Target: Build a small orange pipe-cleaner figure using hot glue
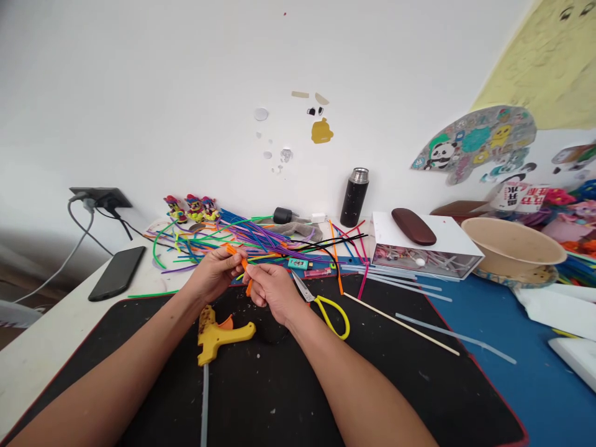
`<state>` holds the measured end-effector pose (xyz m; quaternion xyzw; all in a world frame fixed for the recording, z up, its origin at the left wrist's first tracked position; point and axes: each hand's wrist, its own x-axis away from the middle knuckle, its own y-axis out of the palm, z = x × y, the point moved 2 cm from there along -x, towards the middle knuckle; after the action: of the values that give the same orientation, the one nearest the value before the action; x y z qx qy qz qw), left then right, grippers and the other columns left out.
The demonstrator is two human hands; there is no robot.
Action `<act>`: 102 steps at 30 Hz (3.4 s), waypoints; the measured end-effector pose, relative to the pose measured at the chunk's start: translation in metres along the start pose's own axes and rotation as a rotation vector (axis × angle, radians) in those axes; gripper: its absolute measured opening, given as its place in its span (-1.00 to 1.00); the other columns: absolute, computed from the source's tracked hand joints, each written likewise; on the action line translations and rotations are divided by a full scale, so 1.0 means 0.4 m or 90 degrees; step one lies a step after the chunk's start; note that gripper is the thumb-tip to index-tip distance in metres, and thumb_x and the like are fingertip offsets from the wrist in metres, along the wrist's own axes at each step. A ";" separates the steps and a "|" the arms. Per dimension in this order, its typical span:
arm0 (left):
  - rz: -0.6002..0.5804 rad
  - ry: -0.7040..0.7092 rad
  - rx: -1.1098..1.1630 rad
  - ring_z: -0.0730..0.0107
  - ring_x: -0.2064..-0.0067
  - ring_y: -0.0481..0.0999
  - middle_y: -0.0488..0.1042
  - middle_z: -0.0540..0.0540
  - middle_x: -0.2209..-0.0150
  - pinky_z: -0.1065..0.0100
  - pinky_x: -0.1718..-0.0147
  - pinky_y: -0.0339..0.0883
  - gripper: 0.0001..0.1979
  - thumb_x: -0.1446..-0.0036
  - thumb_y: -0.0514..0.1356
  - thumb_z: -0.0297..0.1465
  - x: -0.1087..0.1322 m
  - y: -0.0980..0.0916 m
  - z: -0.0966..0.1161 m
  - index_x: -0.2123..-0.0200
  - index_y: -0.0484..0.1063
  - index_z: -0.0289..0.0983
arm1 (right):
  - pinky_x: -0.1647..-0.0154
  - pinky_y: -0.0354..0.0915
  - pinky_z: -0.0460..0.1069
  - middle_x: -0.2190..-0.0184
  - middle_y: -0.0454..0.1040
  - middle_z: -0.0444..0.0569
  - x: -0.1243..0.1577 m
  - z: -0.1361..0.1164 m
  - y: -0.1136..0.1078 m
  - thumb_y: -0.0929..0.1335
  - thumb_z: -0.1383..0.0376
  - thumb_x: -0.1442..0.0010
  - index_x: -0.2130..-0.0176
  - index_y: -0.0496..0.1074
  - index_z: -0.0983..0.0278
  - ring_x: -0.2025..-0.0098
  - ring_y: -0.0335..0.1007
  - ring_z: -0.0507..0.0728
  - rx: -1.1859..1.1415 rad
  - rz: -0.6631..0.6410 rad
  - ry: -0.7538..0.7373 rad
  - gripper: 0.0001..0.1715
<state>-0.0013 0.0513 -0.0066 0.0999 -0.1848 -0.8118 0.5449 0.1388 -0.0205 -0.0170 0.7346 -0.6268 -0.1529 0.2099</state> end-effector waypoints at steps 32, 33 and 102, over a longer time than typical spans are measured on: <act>-0.075 -0.006 0.110 0.58 0.53 0.43 0.55 -0.04 0.46 0.55 0.51 0.39 -0.62 0.18 0.63 -0.29 0.004 -0.014 0.000 0.34 0.63 -0.33 | 0.68 -0.06 -0.10 0.80 0.08 -0.36 0.010 -0.013 0.005 0.46 -0.10 -0.21 0.42 0.38 0.24 0.77 0.07 -0.05 -0.022 -0.079 0.031 -0.50; -0.070 -0.003 0.108 0.59 0.53 0.42 0.54 -0.03 0.46 0.56 0.52 0.38 -0.63 0.18 0.63 -0.29 0.004 -0.014 0.000 0.36 0.62 -0.33 | 0.68 -0.06 -0.10 0.80 0.10 -0.35 0.010 -0.011 0.005 0.45 -0.11 -0.21 0.42 0.39 0.24 0.77 0.08 -0.04 -0.018 -0.076 0.030 -0.49; -0.071 0.039 -0.216 0.50 0.55 0.35 0.49 -0.03 0.57 0.43 0.52 0.22 -0.58 0.02 0.51 -0.09 -0.002 -0.014 0.018 0.52 0.52 -0.30 | 0.65 0.11 -0.11 0.68 0.31 -0.28 0.002 -0.011 -0.020 0.36 0.06 -0.34 0.26 0.50 0.25 0.72 0.17 -0.02 0.349 0.080 -0.124 -0.68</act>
<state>-0.0086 0.0551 -0.0022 0.0414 -0.0224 -0.8566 0.5138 0.1481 -0.0199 -0.0170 0.7053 -0.7064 -0.0344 -0.0485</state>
